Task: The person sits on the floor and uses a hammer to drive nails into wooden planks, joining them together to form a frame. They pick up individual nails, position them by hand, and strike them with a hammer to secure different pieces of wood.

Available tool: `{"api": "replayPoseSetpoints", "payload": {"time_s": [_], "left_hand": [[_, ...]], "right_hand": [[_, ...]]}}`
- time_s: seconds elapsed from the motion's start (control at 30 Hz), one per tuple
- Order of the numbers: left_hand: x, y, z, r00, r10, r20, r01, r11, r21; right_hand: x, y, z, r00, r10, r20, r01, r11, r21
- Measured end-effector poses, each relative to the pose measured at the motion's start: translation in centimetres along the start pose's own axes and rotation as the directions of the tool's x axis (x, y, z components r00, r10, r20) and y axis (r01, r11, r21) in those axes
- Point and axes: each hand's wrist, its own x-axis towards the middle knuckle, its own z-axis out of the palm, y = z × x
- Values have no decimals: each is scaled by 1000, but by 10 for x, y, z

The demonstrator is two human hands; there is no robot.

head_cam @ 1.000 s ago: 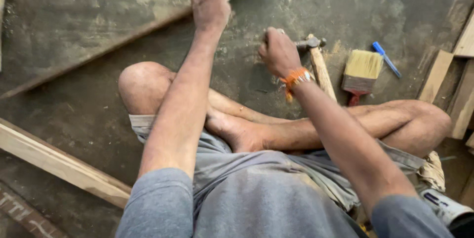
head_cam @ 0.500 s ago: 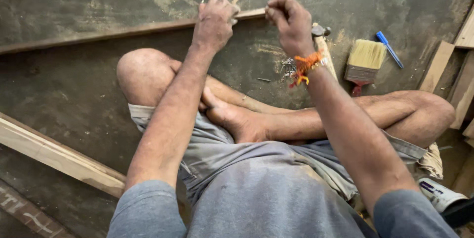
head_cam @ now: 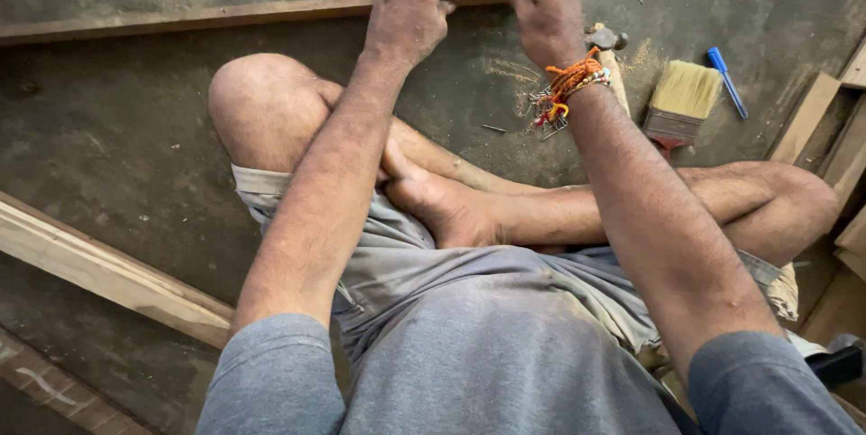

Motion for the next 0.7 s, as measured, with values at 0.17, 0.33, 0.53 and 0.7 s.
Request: {"api": "replayPoseSetpoints", "payload": {"time_s": [0.17, 0.33, 0.53, 0.7], "left_hand": [[7, 13, 1, 999, -4, -35, 0, 995, -103], [19, 29, 8, 994, -92, -50, 77, 965, -251], [24, 28, 13, 993, -112, -44, 90, 934, -345], [26, 28, 15, 990, -102, -100, 70, 958, -280]], "right_hand": [[-2, -3, -2, 999, -25, 25, 25, 999, -21], [3, 5, -2, 998, -28, 48, 26, 999, 40], [16, 24, -3, 950, 238, 204, -297, 890, 346], [26, 26, -1, 914, 315, 257, -398, 821, 409]]}}
